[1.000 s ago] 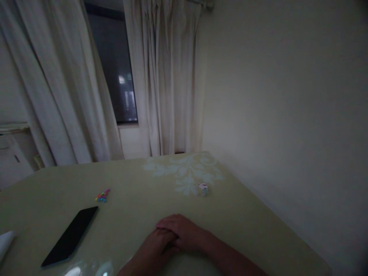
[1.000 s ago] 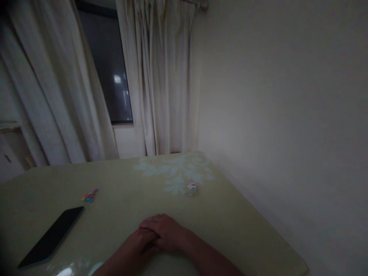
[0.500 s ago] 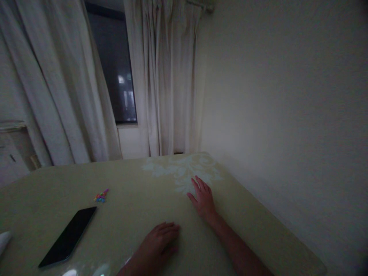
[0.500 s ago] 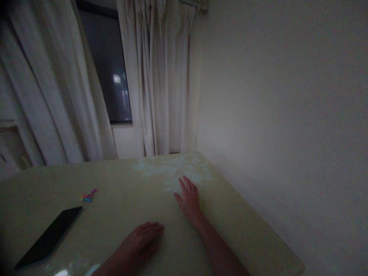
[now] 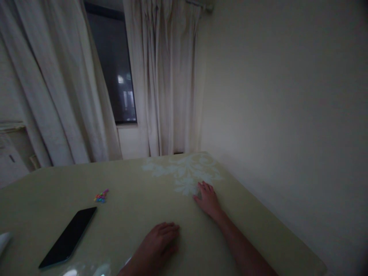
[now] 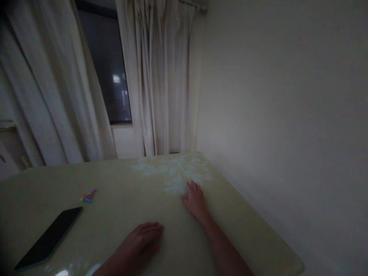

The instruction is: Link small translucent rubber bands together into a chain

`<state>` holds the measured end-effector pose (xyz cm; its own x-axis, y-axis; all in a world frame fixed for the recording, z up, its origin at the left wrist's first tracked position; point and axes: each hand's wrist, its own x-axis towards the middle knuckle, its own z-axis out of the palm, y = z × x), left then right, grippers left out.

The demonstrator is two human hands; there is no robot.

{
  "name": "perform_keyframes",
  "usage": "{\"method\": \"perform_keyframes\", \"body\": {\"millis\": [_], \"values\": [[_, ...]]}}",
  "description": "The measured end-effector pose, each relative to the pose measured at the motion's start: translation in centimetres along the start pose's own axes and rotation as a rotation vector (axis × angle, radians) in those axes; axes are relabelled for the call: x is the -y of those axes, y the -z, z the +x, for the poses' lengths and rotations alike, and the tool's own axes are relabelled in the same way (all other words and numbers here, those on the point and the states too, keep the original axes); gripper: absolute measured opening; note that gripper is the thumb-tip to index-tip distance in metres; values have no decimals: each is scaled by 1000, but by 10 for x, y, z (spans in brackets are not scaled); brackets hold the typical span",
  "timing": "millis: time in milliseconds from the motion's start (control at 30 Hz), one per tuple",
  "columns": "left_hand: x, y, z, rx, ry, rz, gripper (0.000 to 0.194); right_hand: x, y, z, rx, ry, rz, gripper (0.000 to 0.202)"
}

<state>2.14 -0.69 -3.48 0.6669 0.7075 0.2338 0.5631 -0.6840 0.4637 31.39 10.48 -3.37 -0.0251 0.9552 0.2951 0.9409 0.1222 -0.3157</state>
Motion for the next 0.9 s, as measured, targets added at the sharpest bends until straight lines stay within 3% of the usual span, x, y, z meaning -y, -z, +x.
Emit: {"method": "perform_keyframes", "body": {"millis": [133,267,333,433,500,667,900], "values": [[5,-1,1,-102,121,38,43,20,14,-11,91,166,108,55],[15,3,-2,-314,309,51,66,56,29,-33,280,463,285,62],[18,6,-4,-302,356,24,71,71,33,-42,354,582,356,64],[22,9,-7,-238,374,-22,60,79,34,-48,445,695,435,68],[25,8,-8,-231,347,-49,57,77,31,-47,484,693,461,73],[28,2,-8,-270,325,-81,80,71,21,-43,447,608,518,76],[12,12,-7,-218,262,-130,62,72,20,-45,504,649,629,85]]}}
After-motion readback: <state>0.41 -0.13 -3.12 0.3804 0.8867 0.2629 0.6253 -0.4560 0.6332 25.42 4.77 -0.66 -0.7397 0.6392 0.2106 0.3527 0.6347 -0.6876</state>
